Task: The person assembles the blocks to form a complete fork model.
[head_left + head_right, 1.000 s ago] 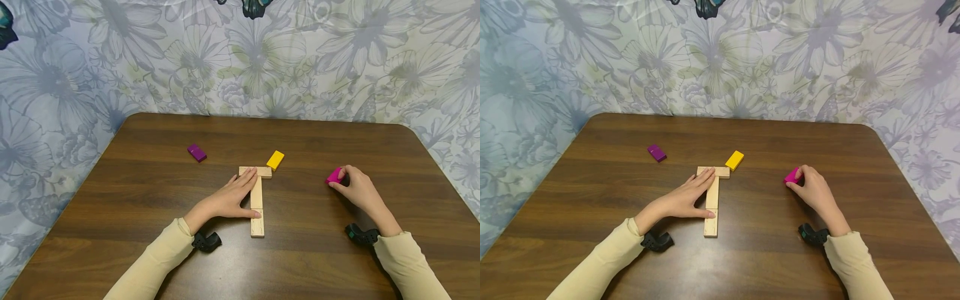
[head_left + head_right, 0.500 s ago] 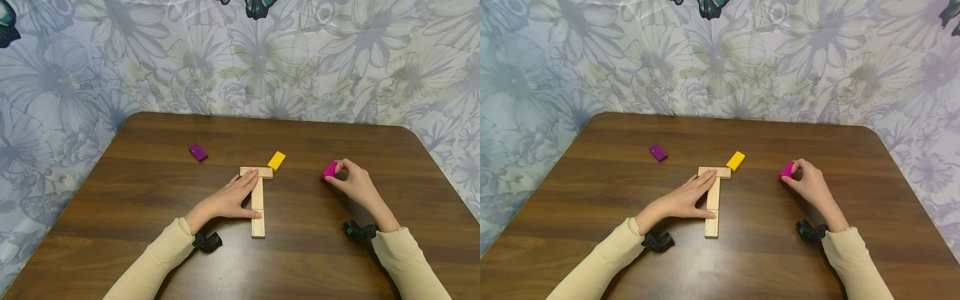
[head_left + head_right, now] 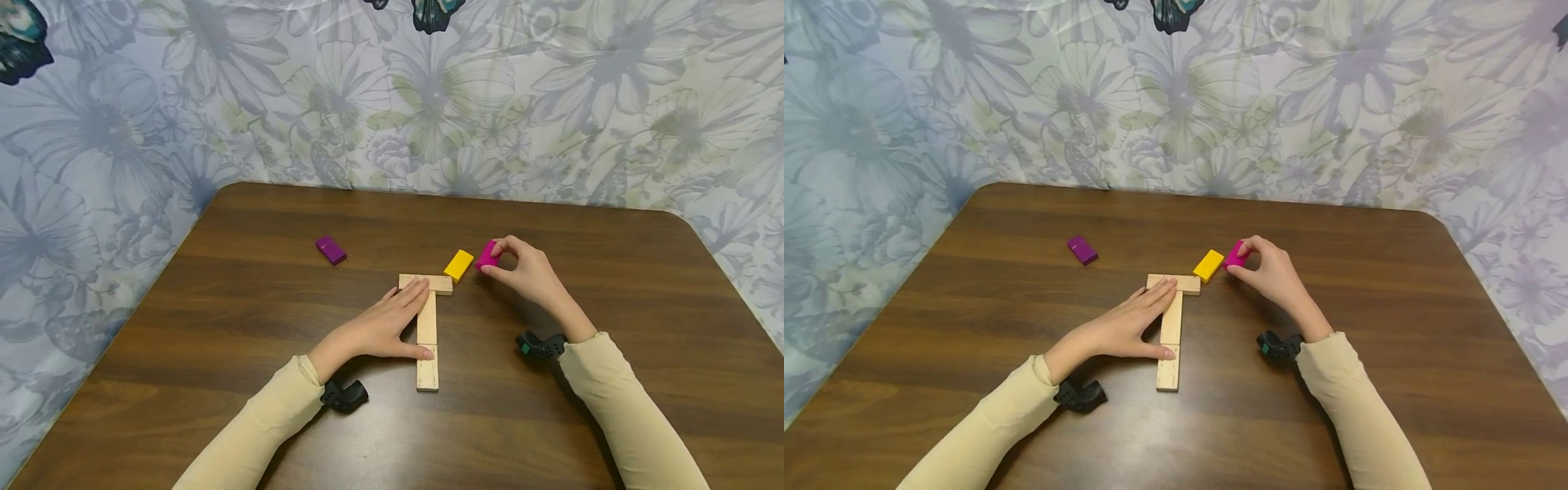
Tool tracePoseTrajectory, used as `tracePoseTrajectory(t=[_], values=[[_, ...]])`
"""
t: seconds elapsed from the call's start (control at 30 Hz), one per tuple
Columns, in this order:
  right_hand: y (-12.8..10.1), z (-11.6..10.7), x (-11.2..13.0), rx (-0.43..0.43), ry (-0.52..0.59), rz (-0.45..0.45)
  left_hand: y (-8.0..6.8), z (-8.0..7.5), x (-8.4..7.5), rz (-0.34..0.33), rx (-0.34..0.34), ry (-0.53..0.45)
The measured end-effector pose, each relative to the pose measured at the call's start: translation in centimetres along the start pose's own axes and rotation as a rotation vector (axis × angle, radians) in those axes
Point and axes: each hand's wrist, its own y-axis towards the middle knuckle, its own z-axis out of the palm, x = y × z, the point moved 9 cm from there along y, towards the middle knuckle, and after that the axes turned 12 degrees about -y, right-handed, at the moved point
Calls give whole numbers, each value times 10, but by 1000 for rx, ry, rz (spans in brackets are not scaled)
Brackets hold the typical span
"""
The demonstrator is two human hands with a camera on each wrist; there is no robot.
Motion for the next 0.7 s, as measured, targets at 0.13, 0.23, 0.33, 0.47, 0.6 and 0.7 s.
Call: tracePoseTrajectory(t=[0.13, 0.23, 0.33, 0.47, 0.6, 0.7], values=[[10, 10, 10, 13, 47, -26, 1, -1, 1, -5, 3, -1], [16, 18, 18, 24, 62, -45, 1, -1, 1, -6, 4, 2], [21, 26, 25, 44, 92, -61, 0, -1, 1, -5, 5, 5], [28, 36, 33, 64, 105, -80, 0, 0, 1, -6, 12, 1], [35, 44, 40, 81, 101, -93, -1, 1, 1, -6, 13, 5], [40, 52, 44, 103, 83, -106, -1, 0, 1, 1, 2, 14]])
